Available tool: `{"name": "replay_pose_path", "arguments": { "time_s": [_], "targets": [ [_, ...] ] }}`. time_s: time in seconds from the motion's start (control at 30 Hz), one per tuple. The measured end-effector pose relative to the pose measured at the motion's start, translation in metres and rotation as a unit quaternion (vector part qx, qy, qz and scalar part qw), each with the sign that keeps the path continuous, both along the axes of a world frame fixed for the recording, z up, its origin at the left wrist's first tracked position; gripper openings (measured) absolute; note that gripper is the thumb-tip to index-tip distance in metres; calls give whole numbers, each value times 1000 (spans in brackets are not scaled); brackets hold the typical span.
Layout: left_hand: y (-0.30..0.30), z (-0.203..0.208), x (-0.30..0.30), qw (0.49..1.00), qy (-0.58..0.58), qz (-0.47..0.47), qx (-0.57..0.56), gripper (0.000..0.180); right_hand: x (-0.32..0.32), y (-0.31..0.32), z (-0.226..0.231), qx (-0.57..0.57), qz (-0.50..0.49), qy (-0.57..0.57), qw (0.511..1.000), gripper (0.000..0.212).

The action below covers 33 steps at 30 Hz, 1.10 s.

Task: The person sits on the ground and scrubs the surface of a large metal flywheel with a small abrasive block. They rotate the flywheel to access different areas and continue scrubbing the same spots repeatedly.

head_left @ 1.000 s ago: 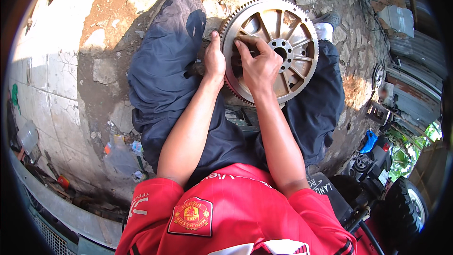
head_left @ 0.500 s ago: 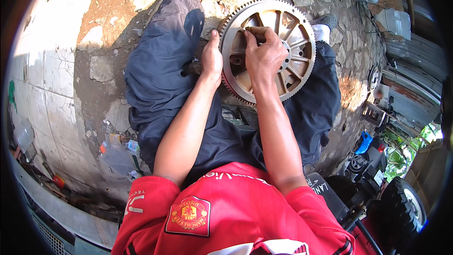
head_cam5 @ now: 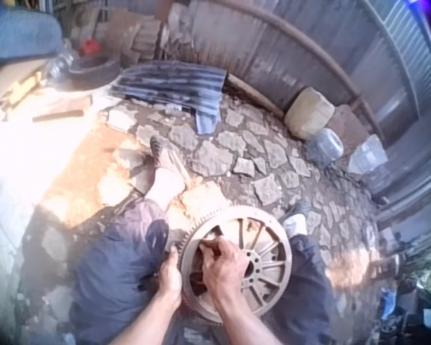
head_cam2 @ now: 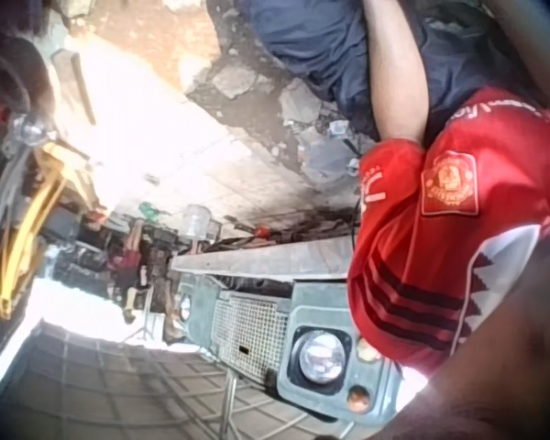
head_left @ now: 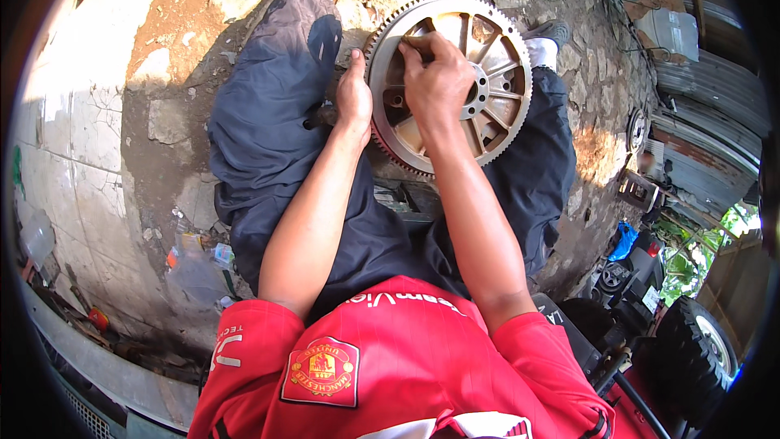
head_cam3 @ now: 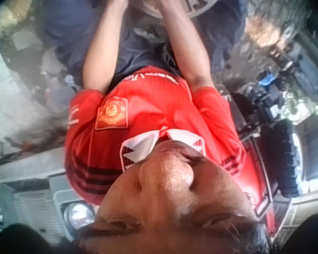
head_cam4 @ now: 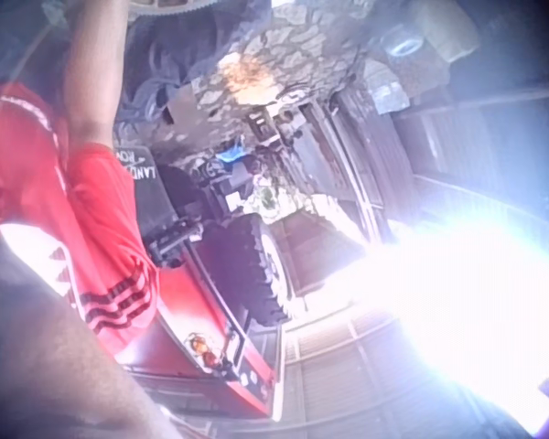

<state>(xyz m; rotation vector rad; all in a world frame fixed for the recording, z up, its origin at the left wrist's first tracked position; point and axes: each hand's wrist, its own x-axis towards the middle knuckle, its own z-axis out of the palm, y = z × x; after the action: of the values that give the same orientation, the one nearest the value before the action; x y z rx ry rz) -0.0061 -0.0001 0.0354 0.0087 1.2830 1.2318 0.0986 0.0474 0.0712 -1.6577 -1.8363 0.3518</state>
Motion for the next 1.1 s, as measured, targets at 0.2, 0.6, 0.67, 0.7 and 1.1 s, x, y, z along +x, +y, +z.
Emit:
{"name": "replay_pose_path", "arguments": {
  "time_s": [0.2, 0.6, 0.67, 0.7, 1.1],
  "targets": [
    [0, -6, -2, 998, 55, -5, -31, 78, 34, -7, 21, -50, -5, -67, 997, 14],
    [0, 1, -6, 1000, -25, -2, -15, 89, 65, 3, 41, -84, 49, -54, 994, 17],
    [-2, 2, -6, 1000, -16, 5, -9, 87, 63, 4, 46, -52, 50, -48, 996, 16],
    [-3, 3, -5, 1000, -11, 5, -4, 86, 60, 6, 40, -57, 57, -45, 996, 16],
    [1, -12, -3, 999, -30, 2, -31, 74, 41, 21, 28, -105, 143, -142, 974, 17]
  ]
}}
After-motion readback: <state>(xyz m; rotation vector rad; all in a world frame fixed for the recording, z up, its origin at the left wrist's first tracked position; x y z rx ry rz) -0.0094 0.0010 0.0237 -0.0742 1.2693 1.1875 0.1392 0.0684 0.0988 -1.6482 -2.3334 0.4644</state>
